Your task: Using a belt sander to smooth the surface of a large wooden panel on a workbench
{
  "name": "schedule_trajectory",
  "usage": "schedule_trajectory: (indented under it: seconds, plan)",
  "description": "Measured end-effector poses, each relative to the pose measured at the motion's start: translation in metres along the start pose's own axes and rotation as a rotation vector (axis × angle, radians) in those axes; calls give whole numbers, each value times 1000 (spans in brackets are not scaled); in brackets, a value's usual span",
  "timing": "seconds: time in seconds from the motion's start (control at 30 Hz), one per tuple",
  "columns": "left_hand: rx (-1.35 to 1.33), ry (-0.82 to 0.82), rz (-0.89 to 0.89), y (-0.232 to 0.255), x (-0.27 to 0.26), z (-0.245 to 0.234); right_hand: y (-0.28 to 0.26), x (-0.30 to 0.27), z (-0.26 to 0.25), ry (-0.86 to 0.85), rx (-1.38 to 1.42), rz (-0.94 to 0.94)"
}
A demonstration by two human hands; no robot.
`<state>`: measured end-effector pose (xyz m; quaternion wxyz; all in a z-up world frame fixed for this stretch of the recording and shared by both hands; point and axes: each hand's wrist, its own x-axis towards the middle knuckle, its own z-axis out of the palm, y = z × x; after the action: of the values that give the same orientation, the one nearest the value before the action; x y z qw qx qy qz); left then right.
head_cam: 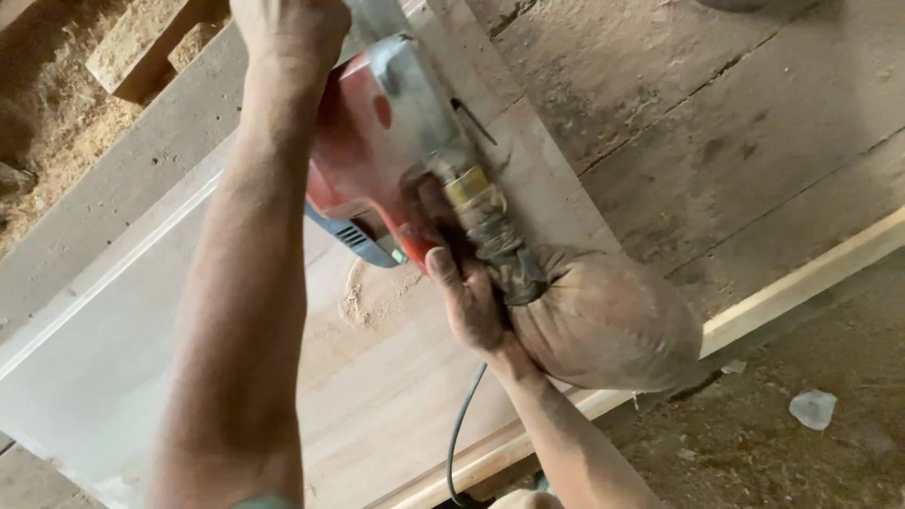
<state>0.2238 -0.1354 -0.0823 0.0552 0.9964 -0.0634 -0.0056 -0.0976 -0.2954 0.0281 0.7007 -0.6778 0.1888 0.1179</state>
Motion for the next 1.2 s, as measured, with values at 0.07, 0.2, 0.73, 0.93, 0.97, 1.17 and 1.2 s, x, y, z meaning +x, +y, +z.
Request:
schedule_trajectory:
  seconds: [0.07, 0.2, 0.73, 0.93, 0.97, 1.17, 1.2]
  plan:
    - [4, -1, -8, -20, -20, -15, 16, -11, 24, -33, -5, 11]
    - [-107, 58, -119, -78, -81, -62, 36, -34, 69, -104, -79, 142]
    - [-144, -121, -624, -249, -326, -130, 153, -163, 193, 323, -1118, -1056]
    - [-145, -74, -598, -212, -314, -115, 100, -148, 137, -241, -643, -368]
    - [-141, -70, -601, -208, -309, -97, 94, -144, 124, -243, -640, -372]
    - [-151, 250, -228, -108, -238, -60, 54, -112, 34, -309, -323, 1]
    - [-183, 86, -317, -82, -219, -65, 47, -107, 22, -323, -231, 114]
